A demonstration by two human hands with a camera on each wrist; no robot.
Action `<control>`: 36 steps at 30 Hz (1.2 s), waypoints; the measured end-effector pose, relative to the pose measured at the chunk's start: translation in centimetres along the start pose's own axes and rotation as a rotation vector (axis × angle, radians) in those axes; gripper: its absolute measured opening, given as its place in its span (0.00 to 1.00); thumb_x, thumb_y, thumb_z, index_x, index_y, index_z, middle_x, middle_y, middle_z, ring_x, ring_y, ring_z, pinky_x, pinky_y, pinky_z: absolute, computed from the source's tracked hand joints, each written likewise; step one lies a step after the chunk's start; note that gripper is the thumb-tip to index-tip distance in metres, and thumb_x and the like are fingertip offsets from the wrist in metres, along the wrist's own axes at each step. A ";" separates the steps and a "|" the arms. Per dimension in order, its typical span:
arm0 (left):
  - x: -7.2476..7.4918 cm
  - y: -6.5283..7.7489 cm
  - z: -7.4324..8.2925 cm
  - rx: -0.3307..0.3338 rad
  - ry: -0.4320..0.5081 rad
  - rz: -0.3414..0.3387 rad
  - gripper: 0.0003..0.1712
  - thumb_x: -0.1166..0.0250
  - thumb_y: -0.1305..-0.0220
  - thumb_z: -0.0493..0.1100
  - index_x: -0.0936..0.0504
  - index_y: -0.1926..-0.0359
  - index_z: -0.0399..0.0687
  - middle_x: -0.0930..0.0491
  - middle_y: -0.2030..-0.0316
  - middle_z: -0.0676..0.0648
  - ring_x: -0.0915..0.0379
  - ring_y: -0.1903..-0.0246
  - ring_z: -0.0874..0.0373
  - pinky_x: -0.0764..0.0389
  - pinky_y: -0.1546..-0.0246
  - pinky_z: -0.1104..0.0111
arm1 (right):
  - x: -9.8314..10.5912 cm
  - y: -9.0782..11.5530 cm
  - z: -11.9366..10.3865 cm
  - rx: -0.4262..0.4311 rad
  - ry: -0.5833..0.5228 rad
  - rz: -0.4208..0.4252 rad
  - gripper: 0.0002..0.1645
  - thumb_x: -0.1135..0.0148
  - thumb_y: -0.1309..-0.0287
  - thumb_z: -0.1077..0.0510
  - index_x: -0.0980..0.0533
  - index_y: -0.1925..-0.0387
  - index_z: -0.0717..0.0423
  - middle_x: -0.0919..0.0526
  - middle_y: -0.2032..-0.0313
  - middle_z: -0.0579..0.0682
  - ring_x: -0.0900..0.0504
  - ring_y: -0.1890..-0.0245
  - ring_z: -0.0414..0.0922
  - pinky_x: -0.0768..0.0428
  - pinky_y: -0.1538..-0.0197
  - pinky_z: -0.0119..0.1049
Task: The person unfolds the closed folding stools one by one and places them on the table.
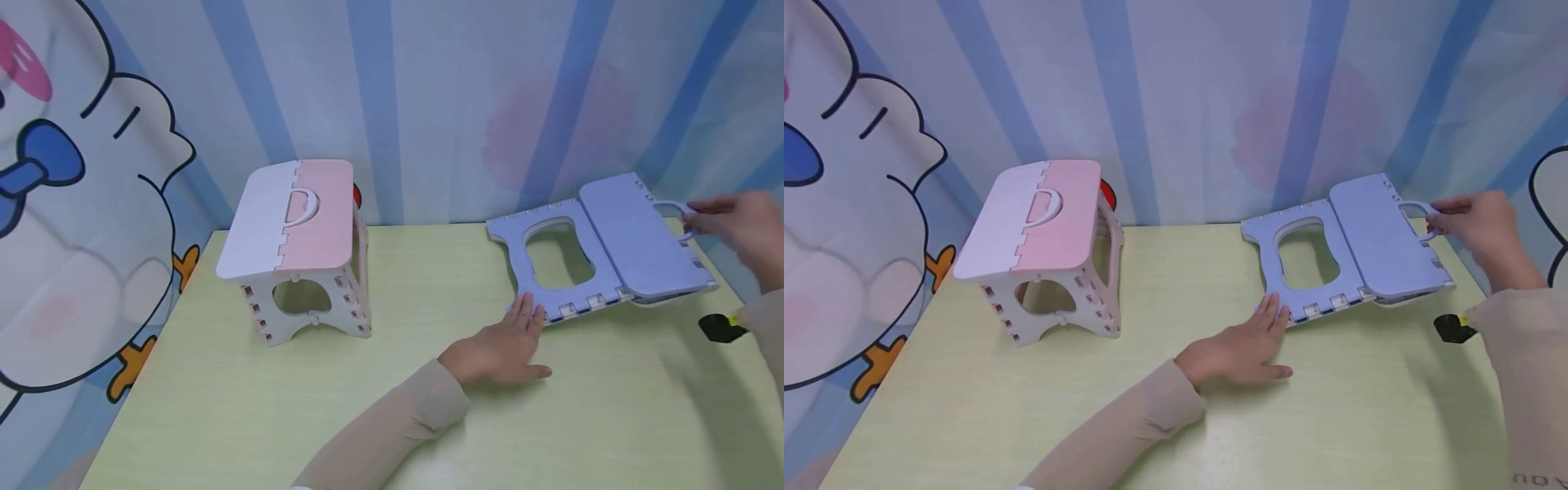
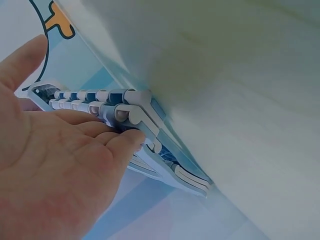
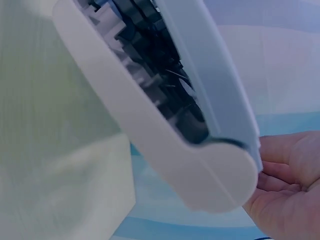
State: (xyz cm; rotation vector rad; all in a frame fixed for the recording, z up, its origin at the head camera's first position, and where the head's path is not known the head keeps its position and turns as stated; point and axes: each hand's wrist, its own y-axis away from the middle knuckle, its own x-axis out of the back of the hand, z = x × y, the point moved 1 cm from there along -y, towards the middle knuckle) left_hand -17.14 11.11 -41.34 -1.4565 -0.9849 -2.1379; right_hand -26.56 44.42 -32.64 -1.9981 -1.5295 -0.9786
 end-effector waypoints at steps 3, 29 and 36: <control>0.0 0.1 -0.1 -0.003 0.027 0.004 0.55 0.51 0.28 0.68 0.73 0.22 0.45 0.85 0.26 0.42 0.90 0.27 0.54 0.60 0.29 0.73 | 0.2 0.1 -0.5 -0.014 0.003 0.000 0.30 0.56 0.22 0.55 0.38 0.32 0.74 0.29 0.44 0.78 0.28 0.48 0.68 0.37 0.39 0.70; 0.3 1.2 -0.8 -0.032 0.111 0.030 0.55 0.50 0.27 0.65 0.74 0.23 0.44 0.84 0.26 0.42 0.90 0.27 0.55 0.42 0.34 0.76 | 1.6 2.2 -5.8 0.111 0.025 0.040 0.31 0.50 0.25 0.51 0.34 0.34 0.71 0.21 0.51 0.72 0.26 0.54 0.63 0.40 0.36 0.69; 0.5 1.6 -0.8 -0.045 0.140 0.031 0.54 0.49 0.26 0.64 0.74 0.23 0.42 0.84 0.26 0.41 0.90 0.27 0.54 0.52 0.31 0.75 | 1.7 3.0 -7.4 0.080 0.024 0.021 0.35 0.53 0.24 0.47 0.37 0.30 0.69 0.32 0.38 0.76 0.35 0.39 0.71 0.49 0.33 0.71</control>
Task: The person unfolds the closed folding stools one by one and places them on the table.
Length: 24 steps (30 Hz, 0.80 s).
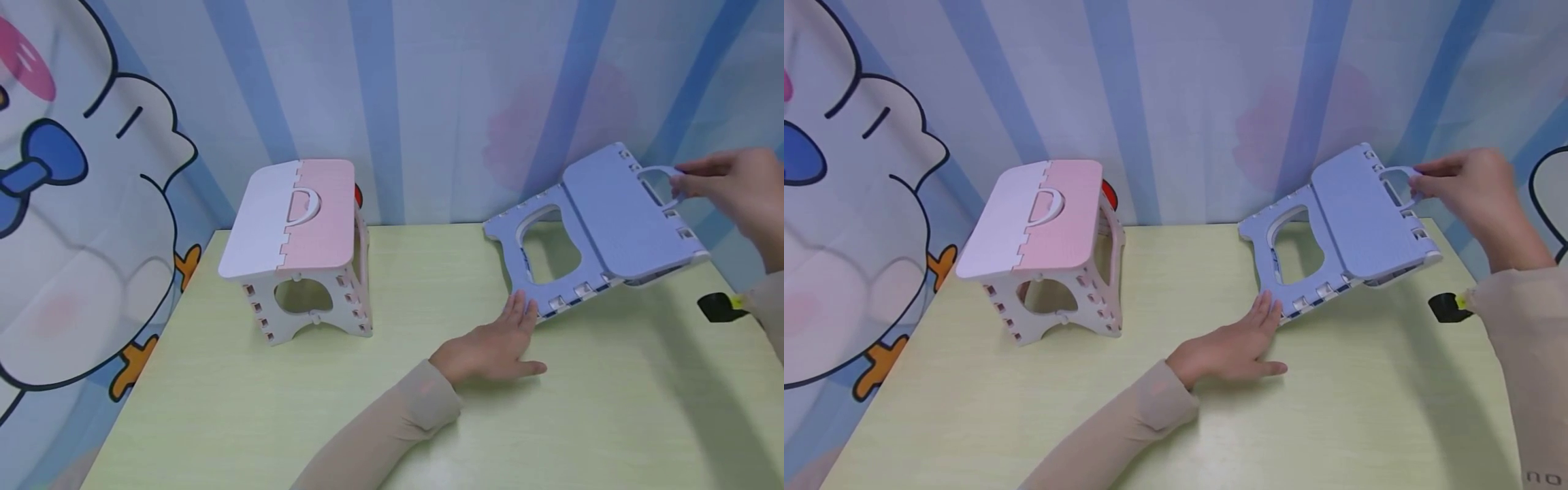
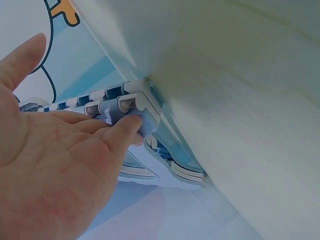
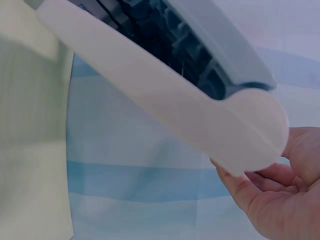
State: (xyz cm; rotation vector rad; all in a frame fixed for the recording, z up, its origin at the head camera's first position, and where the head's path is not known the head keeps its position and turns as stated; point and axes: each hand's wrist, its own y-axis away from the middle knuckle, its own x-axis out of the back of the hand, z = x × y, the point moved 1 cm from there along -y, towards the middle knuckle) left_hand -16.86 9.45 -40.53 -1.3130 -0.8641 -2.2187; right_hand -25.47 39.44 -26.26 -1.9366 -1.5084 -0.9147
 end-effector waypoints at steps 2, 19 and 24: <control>0.1 0.0 0.0 -0.003 0.006 0.000 0.55 0.49 0.26 0.64 0.74 0.23 0.42 0.84 0.26 0.41 0.90 0.27 0.54 0.57 0.30 0.75 | 0.0 0.0 -0.3 -0.010 -0.005 -0.001 0.35 0.53 0.25 0.46 0.38 0.30 0.68 0.33 0.38 0.76 0.36 0.38 0.71 0.50 0.33 0.71; 0.3 0.6 -0.7 -0.002 0.106 0.004 0.50 0.50 0.23 0.58 0.73 0.23 0.43 0.82 0.25 0.41 0.85 0.26 0.55 0.61 0.29 0.73 | -0.2 0.8 -3.6 0.016 -0.087 0.017 0.34 0.47 0.28 0.44 0.32 0.31 0.63 0.22 0.60 0.42 0.36 0.40 0.63 0.51 0.30 0.67; 0.4 0.8 -0.8 0.006 0.101 0.006 0.50 0.51 0.23 0.59 0.73 0.23 0.42 0.81 0.25 0.41 0.84 0.26 0.55 0.61 0.29 0.74 | -0.2 1.0 -4.5 0.032 -0.126 0.002 0.34 0.45 0.30 0.43 0.31 0.31 0.59 0.24 0.59 0.37 0.37 0.37 0.60 0.51 0.29 0.66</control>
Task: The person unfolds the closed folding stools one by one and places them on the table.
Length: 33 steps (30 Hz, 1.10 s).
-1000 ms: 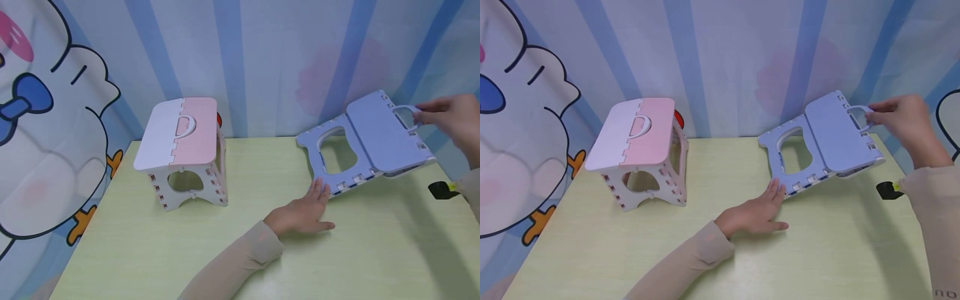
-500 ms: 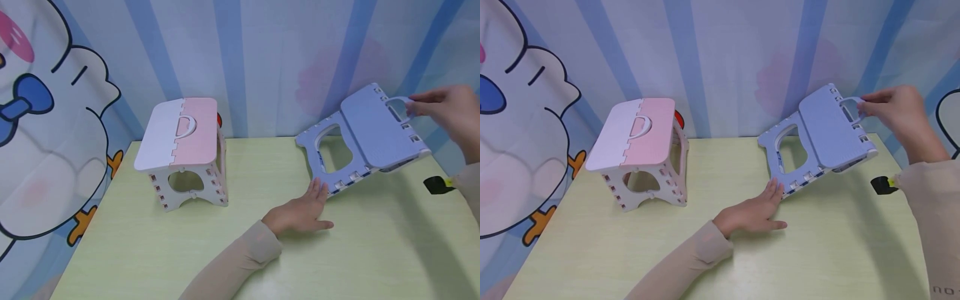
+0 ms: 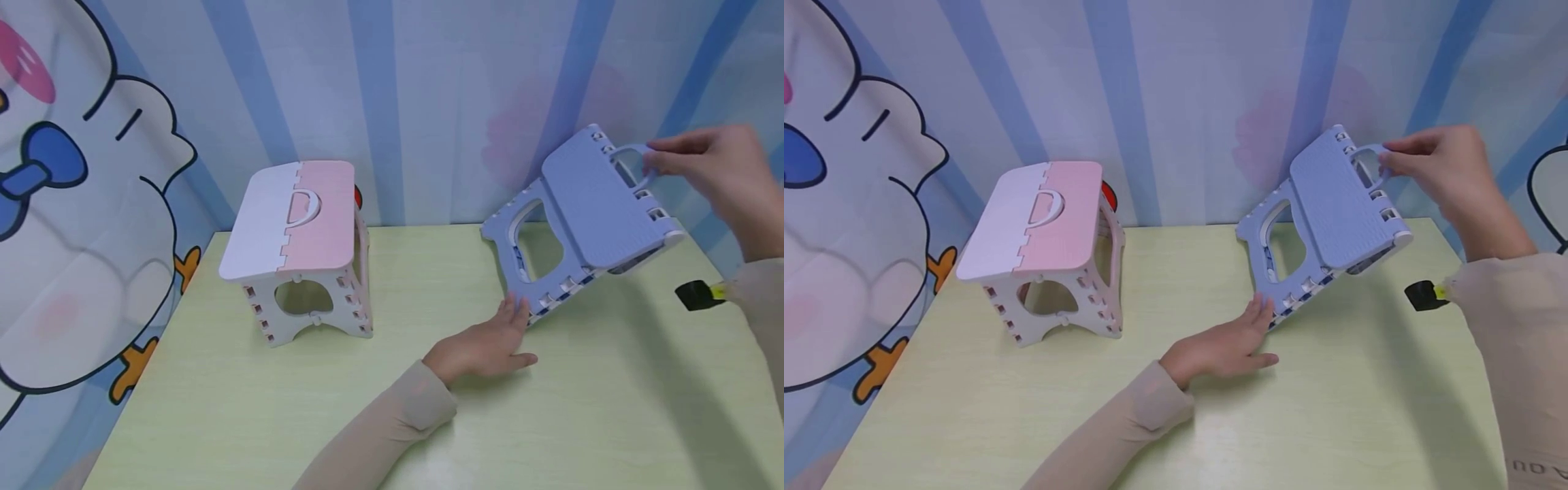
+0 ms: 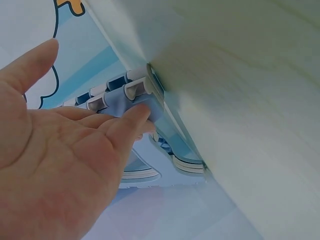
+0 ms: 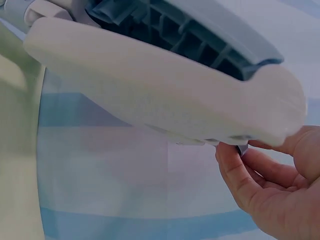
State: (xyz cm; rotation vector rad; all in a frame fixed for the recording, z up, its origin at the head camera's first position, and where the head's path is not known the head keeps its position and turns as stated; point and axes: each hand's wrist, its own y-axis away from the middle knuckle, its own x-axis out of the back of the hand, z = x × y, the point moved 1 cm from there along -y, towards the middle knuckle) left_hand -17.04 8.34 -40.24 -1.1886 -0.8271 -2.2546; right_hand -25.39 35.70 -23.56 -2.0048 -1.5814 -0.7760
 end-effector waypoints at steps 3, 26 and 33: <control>0.1 0.1 0.0 0.005 0.010 -0.003 0.50 0.51 0.23 0.59 0.73 0.23 0.42 0.81 0.25 0.41 0.83 0.26 0.56 0.59 0.29 0.74 | -0.1 0.1 -0.4 0.013 -0.021 -0.012 0.34 0.43 0.30 0.43 0.31 0.31 0.58 0.25 0.62 0.32 0.37 0.39 0.56 0.51 0.28 0.64; 0.9 0.7 -1.3 -0.045 0.196 -0.023 0.47 0.51 0.22 0.57 0.70 0.22 0.43 0.77 0.23 0.44 0.76 0.25 0.59 0.60 0.29 0.75 | -1.5 1.1 -3.9 0.119 -0.085 -0.064 0.33 0.46 0.29 0.41 0.28 0.34 0.58 0.22 0.54 0.39 0.32 0.39 0.54 0.56 0.28 0.63; 1.2 0.7 -1.8 -0.059 0.213 -0.030 0.46 0.52 0.22 0.57 0.70 0.23 0.43 0.75 0.23 0.45 0.76 0.25 0.58 0.61 0.28 0.71 | -1.7 1.4 -5.1 0.148 -0.092 -0.085 0.32 0.44 0.30 0.41 0.27 0.35 0.56 0.21 0.59 0.32 0.27 0.45 0.46 0.48 0.28 0.59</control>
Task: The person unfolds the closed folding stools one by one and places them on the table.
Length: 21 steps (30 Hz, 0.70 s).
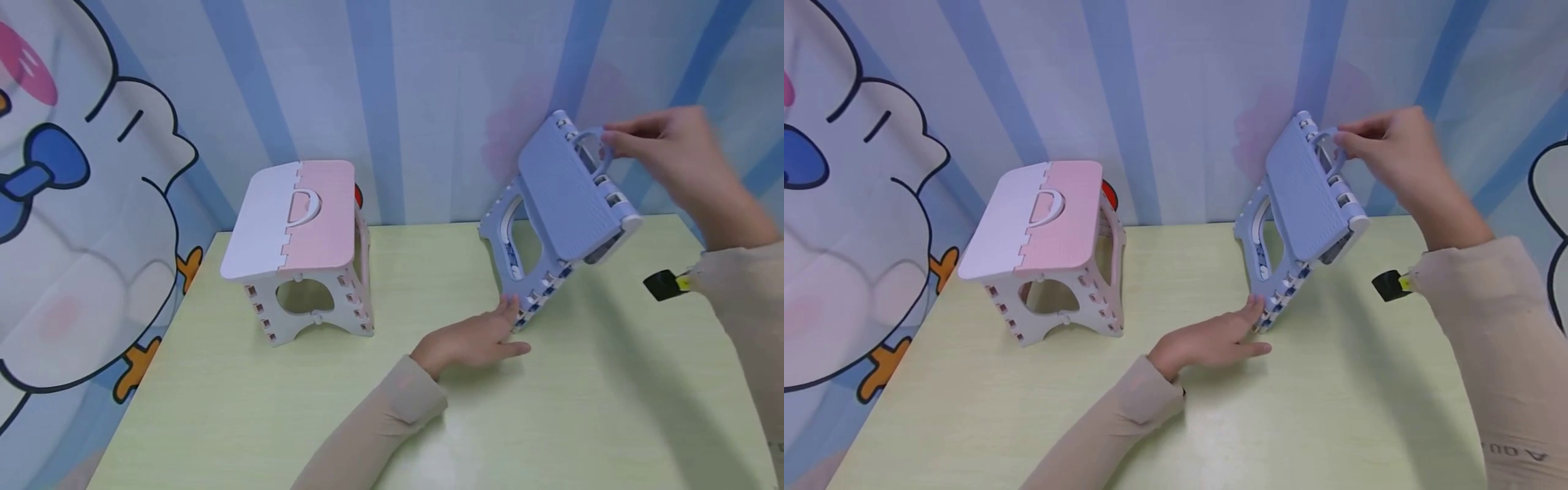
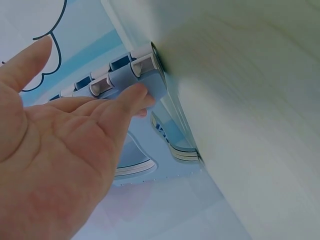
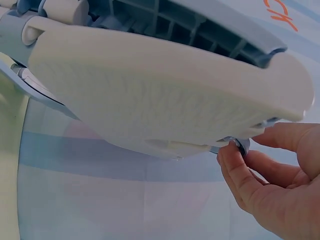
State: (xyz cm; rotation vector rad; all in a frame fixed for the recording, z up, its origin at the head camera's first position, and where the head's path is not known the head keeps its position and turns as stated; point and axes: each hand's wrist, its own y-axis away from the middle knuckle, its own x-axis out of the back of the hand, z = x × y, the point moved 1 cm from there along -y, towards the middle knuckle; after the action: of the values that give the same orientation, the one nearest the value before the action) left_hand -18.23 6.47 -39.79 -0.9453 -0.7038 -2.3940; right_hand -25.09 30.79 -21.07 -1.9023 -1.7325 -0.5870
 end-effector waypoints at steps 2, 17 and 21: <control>0.1 0.0 -0.1 0.000 0.013 -0.004 0.46 0.52 0.22 0.57 0.70 0.23 0.44 0.75 0.23 0.45 0.76 0.25 0.58 0.62 0.28 0.72 | 0.0 0.0 -0.2 0.008 0.008 -0.008 0.31 0.43 0.31 0.41 0.27 0.35 0.56 0.21 0.62 0.30 0.26 0.51 0.39 0.44 0.30 0.58; 0.4 0.6 -1.1 -0.008 0.119 0.027 0.48 0.47 0.24 0.58 0.66 0.22 0.43 0.70 0.23 0.46 0.72 0.25 0.61 0.59 0.29 0.74 | -2.0 -0.1 -2.2 0.084 0.087 -0.004 0.33 0.44 0.30 0.43 0.28 0.34 0.61 0.19 0.55 0.45 0.25 0.61 0.33 0.30 0.52 0.34; 0.4 0.6 -1.4 -0.021 0.125 0.032 0.49 0.47 0.24 0.59 0.66 0.22 0.43 0.69 0.22 0.46 0.71 0.25 0.61 0.59 0.29 0.75 | -2.5 0.0 -2.7 0.110 0.115 -0.005 0.32 0.46 0.29 0.43 0.28 0.35 0.61 0.20 0.49 0.54 0.25 0.61 0.33 0.29 0.55 0.32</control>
State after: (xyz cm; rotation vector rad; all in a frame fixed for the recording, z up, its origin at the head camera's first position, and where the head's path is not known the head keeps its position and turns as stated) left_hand -18.84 5.10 -40.19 -0.8013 -0.6131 -2.4126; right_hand -25.25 27.17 -20.43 -1.7547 -1.6628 -0.5788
